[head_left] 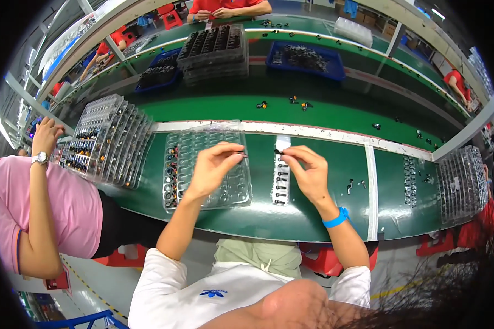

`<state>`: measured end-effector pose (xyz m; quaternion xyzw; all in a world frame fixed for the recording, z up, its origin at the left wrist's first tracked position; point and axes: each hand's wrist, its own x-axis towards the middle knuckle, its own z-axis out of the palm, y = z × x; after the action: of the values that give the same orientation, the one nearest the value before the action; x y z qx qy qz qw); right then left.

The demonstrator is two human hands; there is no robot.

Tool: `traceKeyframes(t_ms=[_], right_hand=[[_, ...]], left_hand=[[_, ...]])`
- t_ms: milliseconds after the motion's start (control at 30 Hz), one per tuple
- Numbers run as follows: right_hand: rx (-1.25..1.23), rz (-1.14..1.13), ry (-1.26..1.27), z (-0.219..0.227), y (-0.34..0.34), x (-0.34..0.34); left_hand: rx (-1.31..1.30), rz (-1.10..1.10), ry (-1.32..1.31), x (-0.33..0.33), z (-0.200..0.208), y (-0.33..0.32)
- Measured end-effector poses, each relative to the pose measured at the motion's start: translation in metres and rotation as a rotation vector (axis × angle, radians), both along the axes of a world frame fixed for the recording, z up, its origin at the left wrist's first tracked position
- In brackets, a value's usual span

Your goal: The person places small electronic components by hand into a plastic component holder strip.

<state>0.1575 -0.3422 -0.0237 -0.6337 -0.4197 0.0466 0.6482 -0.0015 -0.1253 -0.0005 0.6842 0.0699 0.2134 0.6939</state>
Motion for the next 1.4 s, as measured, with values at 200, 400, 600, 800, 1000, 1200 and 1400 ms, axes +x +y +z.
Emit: traceKeyframes(t_ms=[200, 400, 600, 800, 1000, 1200, 1400], right_hand=[[0.195, 0.113, 0.123, 0.000, 0.005, -0.004], [0.109, 0.130, -0.064, 0.008, 0.001, -0.007], [0.026, 0.098, -0.167, 0.015, -0.005, -0.010], [0.032, 0.049, -0.350, 0.009, -0.001, -0.013], [-0.007, 0.055, -0.295, 0.009, -0.001, -0.016], [-0.001, 0.125, -0.152, 0.009, -0.004, -0.012], [-0.039, 0.144, -0.006, 0.010, -0.003, -0.014]], left_hand=[[-0.322, -0.122, -0.102, 0.039, -0.029, -0.027], [-0.403, -0.200, -0.161, 0.035, -0.041, -0.036], [-0.296, -0.252, -0.173, 0.028, -0.039, -0.034], [-0.072, -0.209, -0.240, 0.026, -0.027, -0.037], [-0.014, -0.096, -0.250, 0.027, -0.033, -0.041], [0.066, -0.033, -0.304, 0.025, -0.034, -0.045], [0.149, -0.024, -0.330, 0.025, -0.033, -0.044]])
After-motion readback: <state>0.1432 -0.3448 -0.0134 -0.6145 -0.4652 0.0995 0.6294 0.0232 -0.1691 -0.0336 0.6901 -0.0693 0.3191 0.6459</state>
